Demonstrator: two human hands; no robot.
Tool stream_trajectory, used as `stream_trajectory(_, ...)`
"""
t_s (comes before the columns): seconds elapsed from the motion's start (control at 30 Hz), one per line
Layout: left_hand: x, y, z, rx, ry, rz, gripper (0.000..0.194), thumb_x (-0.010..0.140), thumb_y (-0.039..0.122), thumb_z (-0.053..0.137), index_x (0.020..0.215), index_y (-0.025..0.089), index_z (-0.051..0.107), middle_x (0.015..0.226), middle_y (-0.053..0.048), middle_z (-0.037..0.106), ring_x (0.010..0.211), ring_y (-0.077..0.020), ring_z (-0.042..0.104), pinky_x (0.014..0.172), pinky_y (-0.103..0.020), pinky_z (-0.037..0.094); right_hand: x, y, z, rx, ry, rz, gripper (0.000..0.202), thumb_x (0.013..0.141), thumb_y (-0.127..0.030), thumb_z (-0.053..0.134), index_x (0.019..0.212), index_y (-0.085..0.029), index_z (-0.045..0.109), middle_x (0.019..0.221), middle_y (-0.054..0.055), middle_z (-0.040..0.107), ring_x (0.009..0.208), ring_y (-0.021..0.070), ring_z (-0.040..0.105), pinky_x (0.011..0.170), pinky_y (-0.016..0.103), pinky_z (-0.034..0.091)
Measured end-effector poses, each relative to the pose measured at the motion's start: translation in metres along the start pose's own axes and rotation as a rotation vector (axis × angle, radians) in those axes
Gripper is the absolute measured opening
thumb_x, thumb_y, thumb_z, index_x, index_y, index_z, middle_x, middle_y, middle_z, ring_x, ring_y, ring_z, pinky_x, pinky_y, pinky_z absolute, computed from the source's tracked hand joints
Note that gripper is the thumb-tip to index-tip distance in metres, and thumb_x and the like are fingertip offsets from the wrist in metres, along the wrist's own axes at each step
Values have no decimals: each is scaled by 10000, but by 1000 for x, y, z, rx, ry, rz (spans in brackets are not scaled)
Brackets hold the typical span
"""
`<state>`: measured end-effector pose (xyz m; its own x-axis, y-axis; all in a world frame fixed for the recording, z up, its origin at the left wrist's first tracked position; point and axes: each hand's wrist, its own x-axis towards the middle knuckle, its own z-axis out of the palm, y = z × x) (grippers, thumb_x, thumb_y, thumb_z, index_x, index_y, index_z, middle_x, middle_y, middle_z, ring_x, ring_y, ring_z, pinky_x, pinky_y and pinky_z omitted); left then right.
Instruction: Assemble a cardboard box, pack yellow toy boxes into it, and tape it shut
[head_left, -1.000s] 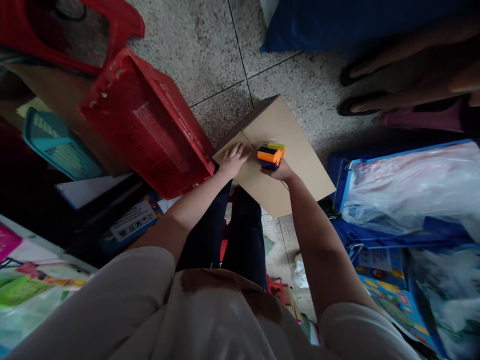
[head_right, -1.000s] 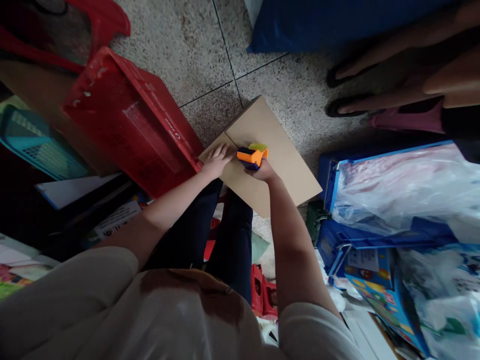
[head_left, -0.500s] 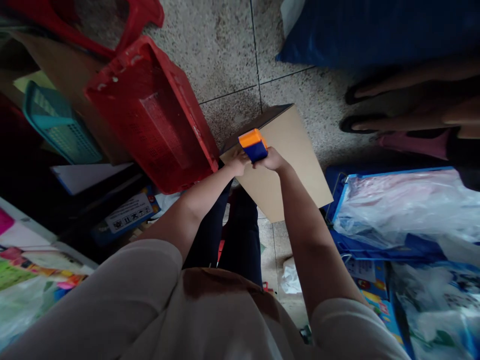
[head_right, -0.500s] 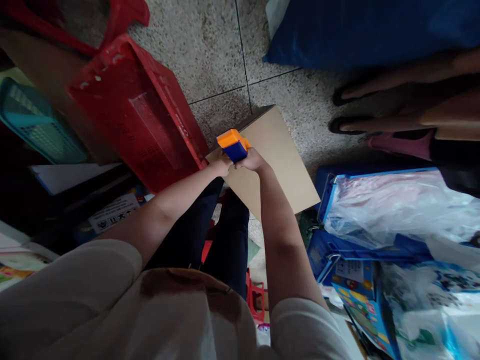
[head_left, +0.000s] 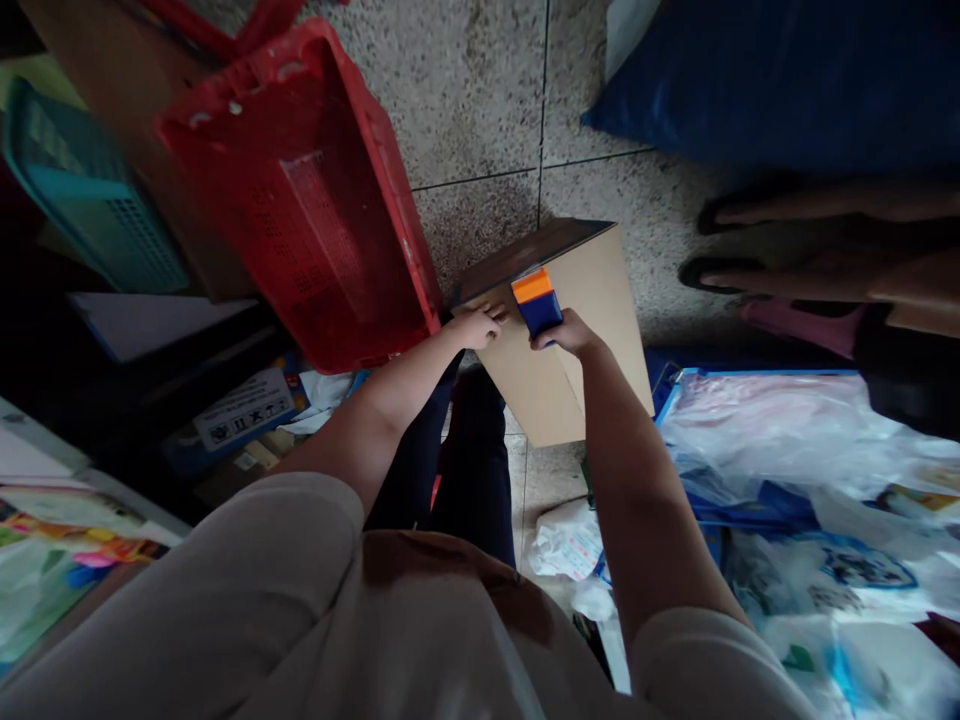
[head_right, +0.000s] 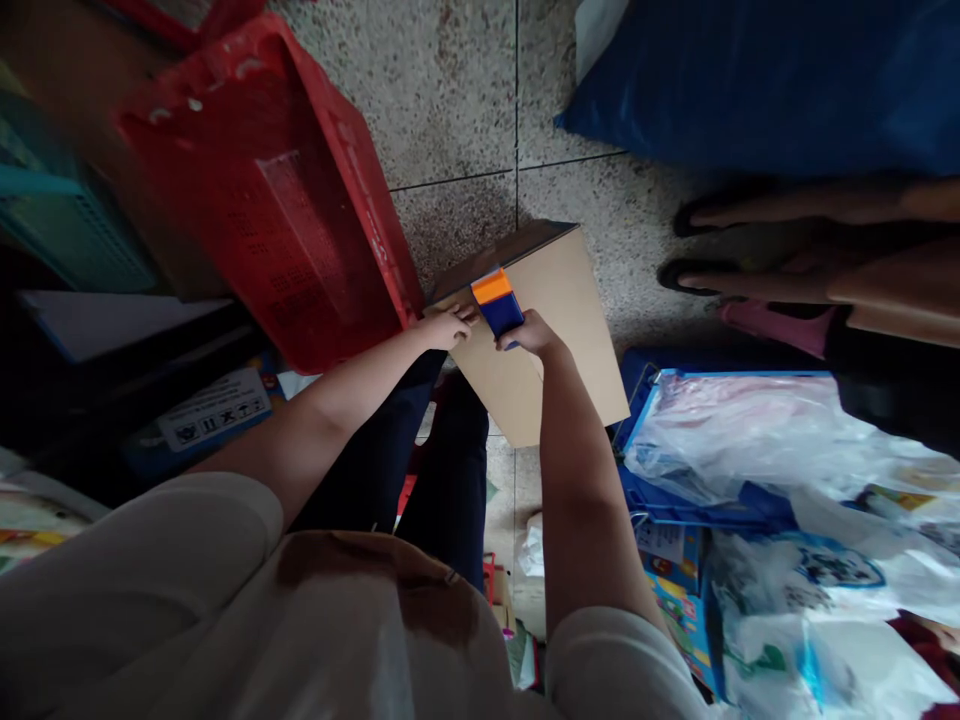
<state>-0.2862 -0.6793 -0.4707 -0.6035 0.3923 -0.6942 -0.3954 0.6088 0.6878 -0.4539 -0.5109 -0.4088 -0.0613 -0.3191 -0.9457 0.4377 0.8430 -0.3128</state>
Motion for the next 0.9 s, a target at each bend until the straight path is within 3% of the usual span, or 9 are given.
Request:
stream_trajectory(0.17, -6, 5, -6, -133, 29, -4, 294, 836, -1, 587, 840, 221, 781, 1601, 16, 615, 1632, -193, 369, 1389, -414, 187, 3, 1, -3, 5, 25, -3, 226, 399, -135, 840, 607, -129, 753, 686, 86, 747, 676, 238, 689, 712, 391, 620)
stream_trajectory(0.27, -8, 2, -22, -367, 108, -61, 288, 851, -8, 566, 808, 199, 761, 1391, -50, 764, 1498, -193, 557, 1334, -395, 320, 9, 1, -6, 2, 22, 21, 237, 398, -128, 849, 607, -124, 738, 693, 99, 745, 677, 246, 693, 742, 422, 635)
stream_trajectory(0.37, -2, -3, -53, -555, 323, -197, 353, 982, 54, 448, 1112, 181, 751, 1341, -120, 765, 1259, -188, 717, 1134, -389, 530, 13, 2, -8, -2, 22, 39, 257, 391, -115, 851, 617, -125, 729, 710, 113, 752, 684, 254, 696, 767, 442, 648)
stream_trajectory(0.47, 14, -6, -90, -821, 537, -328, 440, 1092, 155, 324, 1376, 226, 652, 1436, -122, 706, 1195, -194, 730, 971, -365, 587, 14, 2, -8, -18, 16, 48, 250, 391, -116, 840, 612, -137, 725, 716, 114, 757, 698, 268, 704, 763, 445, 654)
stream_trajectory(0.5, 21, -5, -101, -869, 542, -337, 411, 1109, 200, 348, 1366, 233, 668, 1405, -114, 722, 1186, -211, 730, 956, -367, 585, 13, 2, -7, -24, 16, 51, 243, 392, -117, 837, 605, -141, 722, 715, 111, 756, 700, 269, 705, 761, 443, 654)
stream_trajectory(0.6, 41, 0, -127, -805, 408, -315, 248, 1065, 301, 587, 1150, 185, 789, 1154, -111, 798, 1104, -276, 734, 983, -406, 556, 11, 1, -7, -27, 19, 62, 237, 391, -110, 834, 594, -147, 717, 703, 96, 747, 698, 262, 705, 765, 434, 649)
stream_trajectory(0.73, 55, 3, -144, -613, 272, -286, 229, 962, 349, 762, 1057, 160, 847, 1002, -99, 796, 1037, -306, 721, 999, -428, 520, 6, -1, -7, -7, 16, 71, 246, 380, -109, 844, 587, -145, 716, 685, 84, 740, 685, 247, 694, 763, 426, 644)
stream_trajectory(0.9, 69, -3, -145, -503, 349, -244, 188, 927, 299, 785, 1030, 163, 864, 1029, -107, 794, 1065, -300, 705, 1034, -421, 486, 3, -6, -4, 27, 23, 95, 237, 370, -97, 831, 580, -137, 729, 692, 92, 753, 676, 234, 687, 715, 386, 629)
